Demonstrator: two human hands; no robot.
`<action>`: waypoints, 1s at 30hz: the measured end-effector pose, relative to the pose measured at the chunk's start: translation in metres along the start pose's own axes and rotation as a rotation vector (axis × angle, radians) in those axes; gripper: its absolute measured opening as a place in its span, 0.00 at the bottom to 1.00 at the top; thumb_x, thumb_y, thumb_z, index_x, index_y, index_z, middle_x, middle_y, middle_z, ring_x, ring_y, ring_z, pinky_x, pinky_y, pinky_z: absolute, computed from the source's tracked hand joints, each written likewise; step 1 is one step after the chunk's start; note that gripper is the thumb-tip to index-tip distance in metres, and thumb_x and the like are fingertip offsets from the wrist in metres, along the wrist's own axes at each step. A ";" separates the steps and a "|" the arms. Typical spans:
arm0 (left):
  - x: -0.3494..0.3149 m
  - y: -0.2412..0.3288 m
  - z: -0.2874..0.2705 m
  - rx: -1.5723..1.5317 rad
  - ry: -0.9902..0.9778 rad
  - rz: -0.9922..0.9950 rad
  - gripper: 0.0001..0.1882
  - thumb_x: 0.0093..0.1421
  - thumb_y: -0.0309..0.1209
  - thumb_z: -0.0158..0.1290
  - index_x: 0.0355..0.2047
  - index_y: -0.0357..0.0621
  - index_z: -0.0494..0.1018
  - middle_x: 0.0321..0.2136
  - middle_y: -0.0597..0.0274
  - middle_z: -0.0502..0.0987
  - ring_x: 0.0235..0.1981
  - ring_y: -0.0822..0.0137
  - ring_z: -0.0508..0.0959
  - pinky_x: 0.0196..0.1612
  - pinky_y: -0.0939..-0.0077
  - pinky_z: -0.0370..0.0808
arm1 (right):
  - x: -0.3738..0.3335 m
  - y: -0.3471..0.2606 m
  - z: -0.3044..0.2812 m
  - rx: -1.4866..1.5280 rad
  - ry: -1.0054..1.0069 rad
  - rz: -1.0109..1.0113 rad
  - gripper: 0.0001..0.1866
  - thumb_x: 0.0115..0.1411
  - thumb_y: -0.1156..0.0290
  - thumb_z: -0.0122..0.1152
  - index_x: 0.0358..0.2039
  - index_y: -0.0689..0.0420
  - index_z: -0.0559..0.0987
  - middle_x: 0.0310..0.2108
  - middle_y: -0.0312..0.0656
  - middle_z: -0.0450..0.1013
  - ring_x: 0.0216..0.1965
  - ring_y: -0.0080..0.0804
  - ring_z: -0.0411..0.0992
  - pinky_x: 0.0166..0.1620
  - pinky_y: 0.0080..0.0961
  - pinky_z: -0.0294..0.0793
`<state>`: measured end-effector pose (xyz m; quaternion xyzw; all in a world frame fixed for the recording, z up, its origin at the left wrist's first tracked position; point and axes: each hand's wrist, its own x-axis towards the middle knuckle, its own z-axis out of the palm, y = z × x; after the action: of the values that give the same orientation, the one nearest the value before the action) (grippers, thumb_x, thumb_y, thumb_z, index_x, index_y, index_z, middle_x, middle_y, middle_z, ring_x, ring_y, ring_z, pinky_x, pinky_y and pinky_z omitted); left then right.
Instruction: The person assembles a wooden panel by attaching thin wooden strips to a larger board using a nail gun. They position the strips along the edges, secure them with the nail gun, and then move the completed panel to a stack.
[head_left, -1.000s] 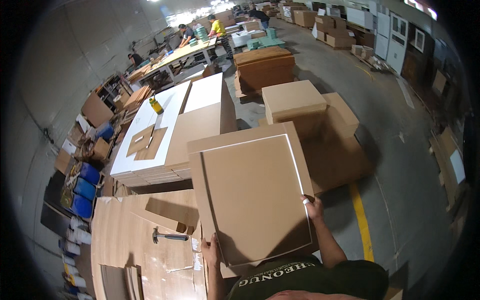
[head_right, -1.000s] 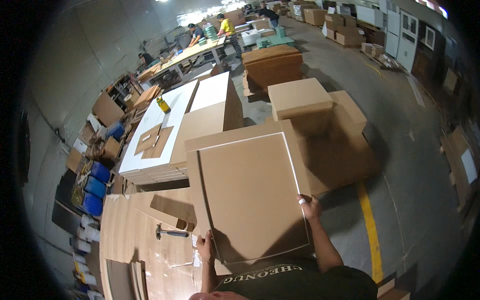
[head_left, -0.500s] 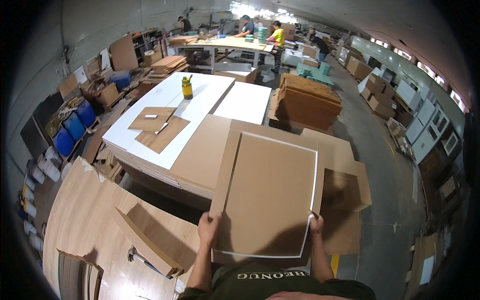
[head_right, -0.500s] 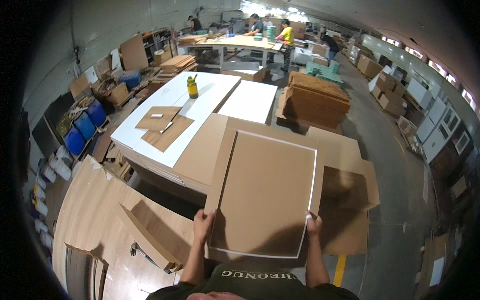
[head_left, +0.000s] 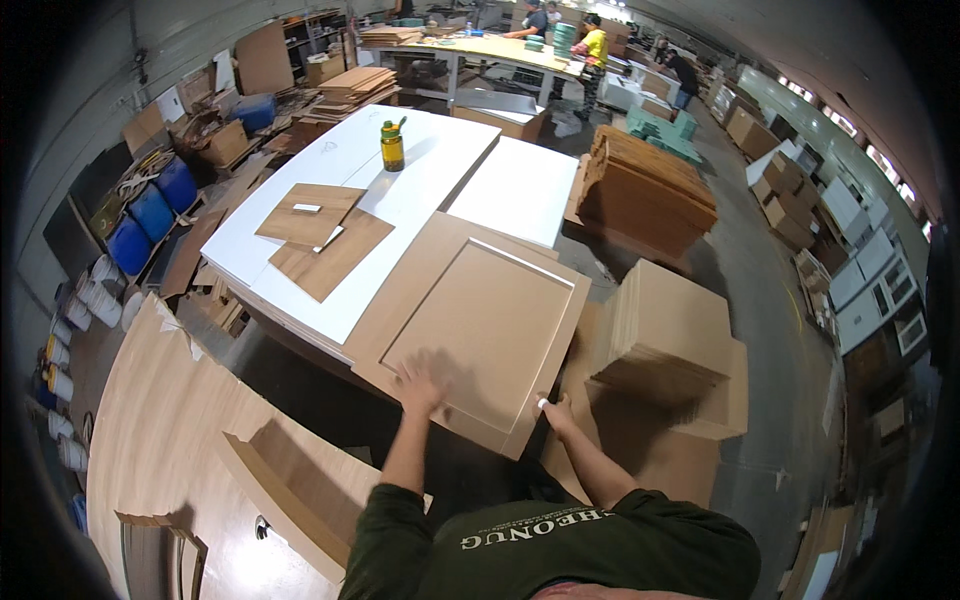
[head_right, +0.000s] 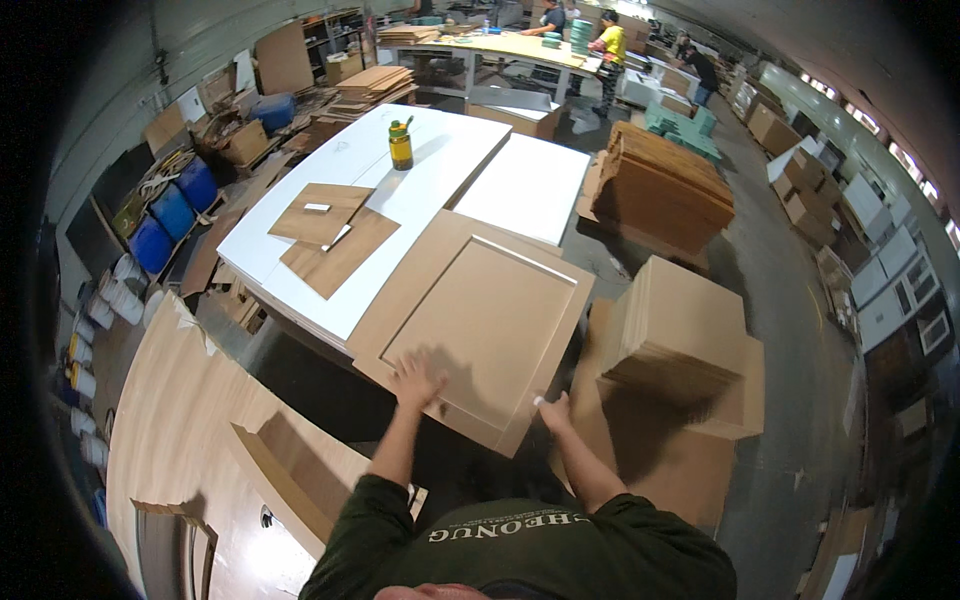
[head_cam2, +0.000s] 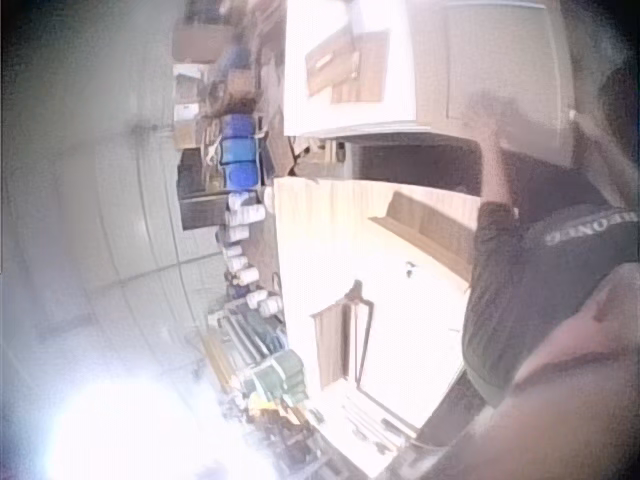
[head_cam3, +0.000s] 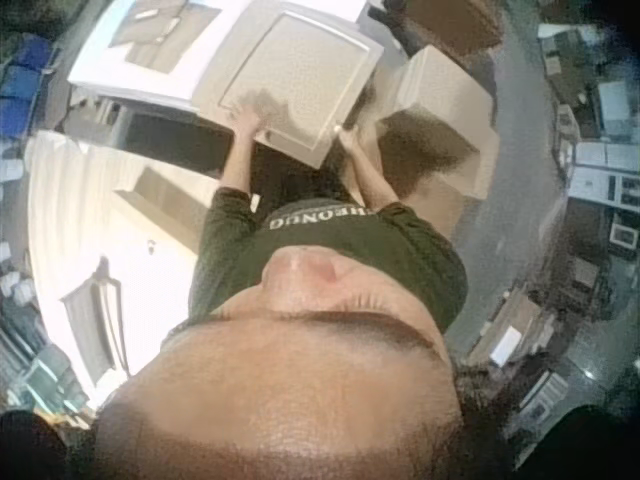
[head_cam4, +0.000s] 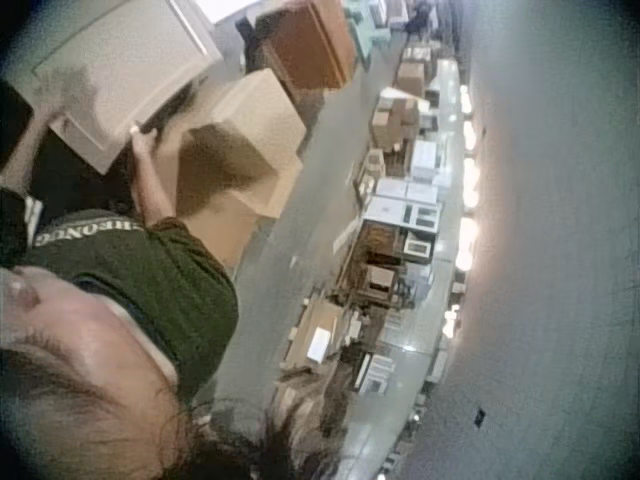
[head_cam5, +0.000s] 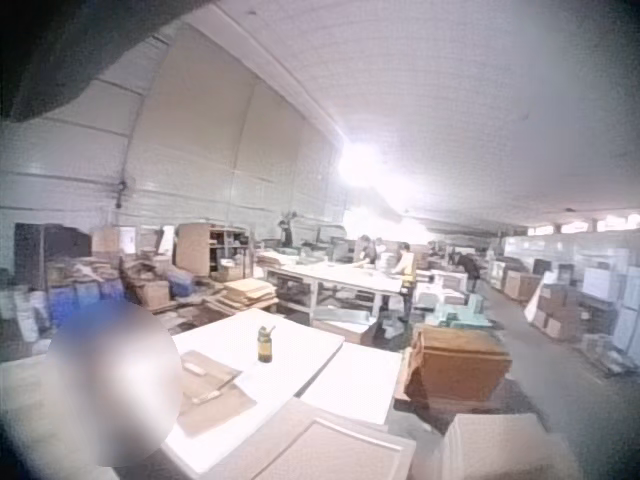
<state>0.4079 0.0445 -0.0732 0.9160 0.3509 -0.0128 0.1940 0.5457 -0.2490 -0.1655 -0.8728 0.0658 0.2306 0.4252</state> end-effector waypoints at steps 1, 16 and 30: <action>-0.023 -0.004 0.025 0.094 0.044 0.041 0.41 0.55 0.57 0.48 0.66 0.60 0.53 0.67 0.47 0.47 0.68 0.44 0.42 0.63 0.35 0.43 | 0.002 -0.011 0.004 0.070 -0.009 -0.006 0.54 0.52 0.49 0.67 0.65 0.68 0.47 0.61 0.58 0.58 0.62 0.45 0.58 0.60 0.32 0.60; -0.034 0.028 0.097 -1.021 0.783 -0.401 0.54 0.49 0.20 0.60 0.68 0.37 0.35 0.67 0.42 0.45 0.67 0.50 0.50 0.67 0.63 0.48 | 0.083 -0.118 0.016 0.609 -0.188 0.019 0.45 0.52 0.66 0.63 0.64 0.69 0.51 0.63 0.60 0.55 0.65 0.48 0.54 0.65 0.33 0.54; 0.023 0.031 0.090 -1.295 0.692 -0.446 0.28 0.47 0.16 0.54 0.51 0.33 0.61 0.46 0.50 0.71 0.42 0.56 0.75 0.42 0.59 0.76 | 0.136 -0.175 0.039 0.437 -0.229 0.216 0.52 0.53 0.63 0.62 0.67 0.64 0.37 0.69 0.56 0.38 0.70 0.46 0.36 0.70 0.36 0.40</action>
<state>0.4553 0.0051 -0.1497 0.4790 0.5057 0.4440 0.5637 0.7066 -0.0971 -0.1240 -0.7163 0.1583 0.3522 0.5812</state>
